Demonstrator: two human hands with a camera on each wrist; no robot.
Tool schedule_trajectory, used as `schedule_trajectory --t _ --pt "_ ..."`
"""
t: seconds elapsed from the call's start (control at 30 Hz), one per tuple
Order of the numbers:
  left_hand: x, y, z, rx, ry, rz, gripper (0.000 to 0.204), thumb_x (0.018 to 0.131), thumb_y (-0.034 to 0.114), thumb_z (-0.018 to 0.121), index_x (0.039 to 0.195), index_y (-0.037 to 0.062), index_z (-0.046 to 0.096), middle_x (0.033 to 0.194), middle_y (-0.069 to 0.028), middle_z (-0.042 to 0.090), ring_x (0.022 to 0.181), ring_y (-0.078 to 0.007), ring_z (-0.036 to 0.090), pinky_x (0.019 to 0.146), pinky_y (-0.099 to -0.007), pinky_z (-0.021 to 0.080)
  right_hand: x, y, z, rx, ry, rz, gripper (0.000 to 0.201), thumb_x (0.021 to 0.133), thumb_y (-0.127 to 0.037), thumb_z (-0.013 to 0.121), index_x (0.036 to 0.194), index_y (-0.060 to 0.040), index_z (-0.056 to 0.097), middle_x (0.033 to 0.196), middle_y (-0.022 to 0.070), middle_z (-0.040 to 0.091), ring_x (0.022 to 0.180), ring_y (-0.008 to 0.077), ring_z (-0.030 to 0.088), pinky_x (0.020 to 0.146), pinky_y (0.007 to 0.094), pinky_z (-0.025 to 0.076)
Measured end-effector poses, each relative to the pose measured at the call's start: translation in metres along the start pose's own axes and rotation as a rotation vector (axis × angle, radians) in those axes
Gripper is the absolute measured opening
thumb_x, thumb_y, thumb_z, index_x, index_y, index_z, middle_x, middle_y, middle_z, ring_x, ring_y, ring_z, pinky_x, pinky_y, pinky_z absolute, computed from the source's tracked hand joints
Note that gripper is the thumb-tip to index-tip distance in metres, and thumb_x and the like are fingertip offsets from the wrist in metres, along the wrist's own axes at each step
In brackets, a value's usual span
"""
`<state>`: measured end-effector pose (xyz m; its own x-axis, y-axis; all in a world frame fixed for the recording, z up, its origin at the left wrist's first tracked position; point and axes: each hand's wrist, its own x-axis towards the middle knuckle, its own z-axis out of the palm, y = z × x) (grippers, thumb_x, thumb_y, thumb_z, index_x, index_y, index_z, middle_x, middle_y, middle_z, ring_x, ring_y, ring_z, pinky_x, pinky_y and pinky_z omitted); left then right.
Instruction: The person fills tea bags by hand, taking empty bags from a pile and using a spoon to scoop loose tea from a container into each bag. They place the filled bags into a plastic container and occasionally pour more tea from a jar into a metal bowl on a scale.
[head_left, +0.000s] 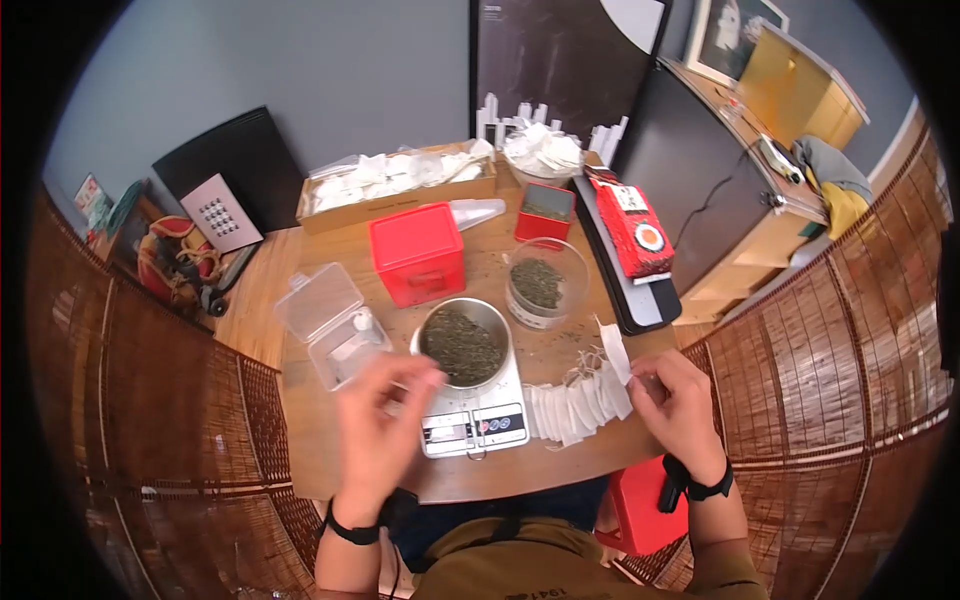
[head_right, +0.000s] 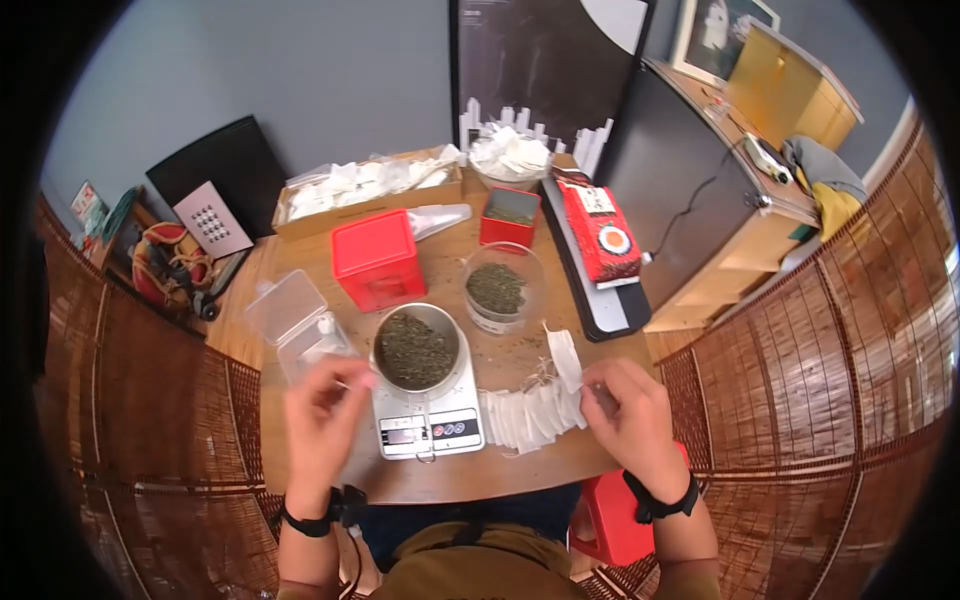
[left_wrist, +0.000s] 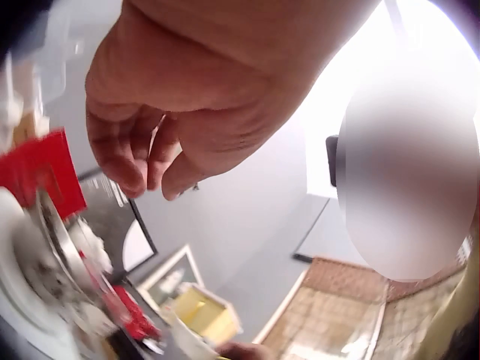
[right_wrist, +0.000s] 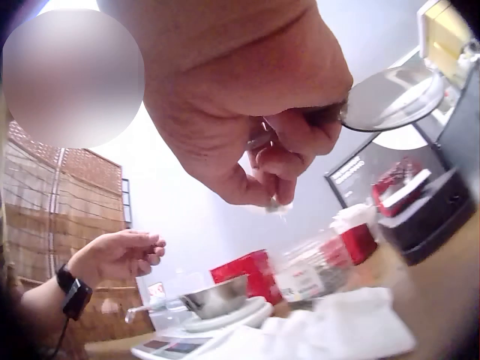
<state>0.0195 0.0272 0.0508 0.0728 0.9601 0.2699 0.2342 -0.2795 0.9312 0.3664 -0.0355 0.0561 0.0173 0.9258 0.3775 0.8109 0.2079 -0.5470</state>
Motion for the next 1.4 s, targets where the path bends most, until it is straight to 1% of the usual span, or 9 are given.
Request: schedule_trajectory --t 0.1,0.23,0.4,0.5,0.57,0.67,0.77,1.07,1.4 --pt "-0.01 0.022 0.01 -0.358 -0.351 -0.303 0.015 0.104 0.007 0.076 0.114 -0.0034 0.08 0.101 -0.0058 0.076 0.088 -0.0089 0.071 0.066 -0.0229 0.06 0.008 -0.041 0.013 0.026 0.039 -0.179 0.017 0.085 -0.001 0.08 0.099 -0.006 0.074 0.102 0.011 0.077 0.077 0.0286 0.073 0.062 0.0358 0.057" --pt "-0.01 0.024 0.027 -0.462 -0.247 -0.287 0.018 0.104 0.007 0.077 0.117 -0.0049 0.079 0.098 -0.0069 0.075 0.082 -0.0091 0.071 0.06 -0.0231 0.059 0.017 -0.063 0.051 -0.043 0.143 -0.607 0.024 0.077 -0.003 0.083 0.098 -0.0081 0.074 0.105 0.0053 0.078 0.072 0.0189 0.071 0.056 0.0307 0.054" --pt "-0.011 0.019 0.009 -0.445 -0.153 -0.432 0.018 0.102 0.004 0.077 0.117 -0.0061 0.078 0.099 -0.0123 0.075 0.075 -0.0108 0.071 0.054 -0.0235 0.058 0.027 -0.074 0.071 -0.086 0.093 -0.768 0.026 0.077 -0.01 0.088 0.1 -0.0081 0.075 0.108 0.0055 0.076 0.07 0.0179 0.07 0.055 0.0306 0.053" --pt "-0.014 0.009 0.007 -0.501 -0.107 -0.43 0.021 0.101 0.004 0.078 0.12 -0.0051 0.08 0.107 -0.0112 0.074 0.08 -0.0079 0.071 0.055 -0.0223 0.057 0.033 -0.084 0.071 -0.002 0.041 -0.695 0.025 0.082 -0.011 0.09 0.102 -0.0064 0.075 0.106 0.0073 0.074 0.071 0.019 0.069 0.056 0.0291 0.053" --pt "-0.015 0.006 0.008 -0.505 -0.05 -0.244 0.02 0.101 -0.001 0.077 0.12 -0.0045 0.08 0.114 -0.0136 0.074 0.086 -0.012 0.074 0.059 -0.023 0.062 0.035 -0.092 0.066 0.314 0.0 -0.418 0.024 0.086 -0.008 0.09 0.104 -0.0042 0.074 0.102 0.009 0.072 0.072 0.0177 0.066 0.056 0.028 0.049" --pt "-0.016 0.005 0.014 -0.49 -0.039 -0.163 0.022 0.1 -0.005 0.075 0.121 -0.0039 0.08 0.123 -0.0167 0.073 0.096 -0.017 0.076 0.07 -0.0266 0.069 0.041 -0.096 0.064 0.413 -0.054 -0.301 0.026 0.085 -0.004 0.091 0.105 -0.0027 0.074 0.102 0.0101 0.071 0.072 0.0157 0.062 0.055 0.0283 0.045" --pt "-0.016 0.003 0.018 -0.473 -0.043 -0.118 0.024 0.099 -0.01 0.073 0.121 -0.0044 0.08 0.129 -0.0178 0.071 0.106 -0.0202 0.076 0.081 -0.03 0.071 0.047 -0.107 0.073 0.491 -0.033 -0.277 0.023 0.088 -0.005 0.09 0.105 -0.0021 0.074 0.103 0.0089 0.071 0.067 0.0107 0.055 0.052 0.0276 0.04" --pt "-0.019 0.005 0.024 -0.255 -0.018 0.101 0.025 0.097 -0.005 0.076 0.122 -0.0044 0.08 0.133 -0.0207 0.074 0.108 -0.0197 0.077 0.085 -0.0296 0.069 0.055 -0.108 0.092 0.676 -0.08 -0.061 0.009 0.094 -0.005 0.083 0.099 -0.0007 0.076 0.097 0.0032 0.072 0.056 0.0009 0.044 0.05 0.0224 0.032" --pt "-0.017 0.006 0.027 -0.489 0.136 -0.059 0.019 0.105 -0.003 0.07 0.121 -0.005 0.08 0.129 -0.0167 0.071 0.102 -0.0184 0.076 0.075 -0.0265 0.068 0.05 -0.113 0.096 0.695 -0.173 -0.014 0.009 0.094 -0.003 0.082 0.098 0.0008 0.075 0.095 0.0026 0.069 0.056 0.0027 0.042 0.051 0.0251 0.032"
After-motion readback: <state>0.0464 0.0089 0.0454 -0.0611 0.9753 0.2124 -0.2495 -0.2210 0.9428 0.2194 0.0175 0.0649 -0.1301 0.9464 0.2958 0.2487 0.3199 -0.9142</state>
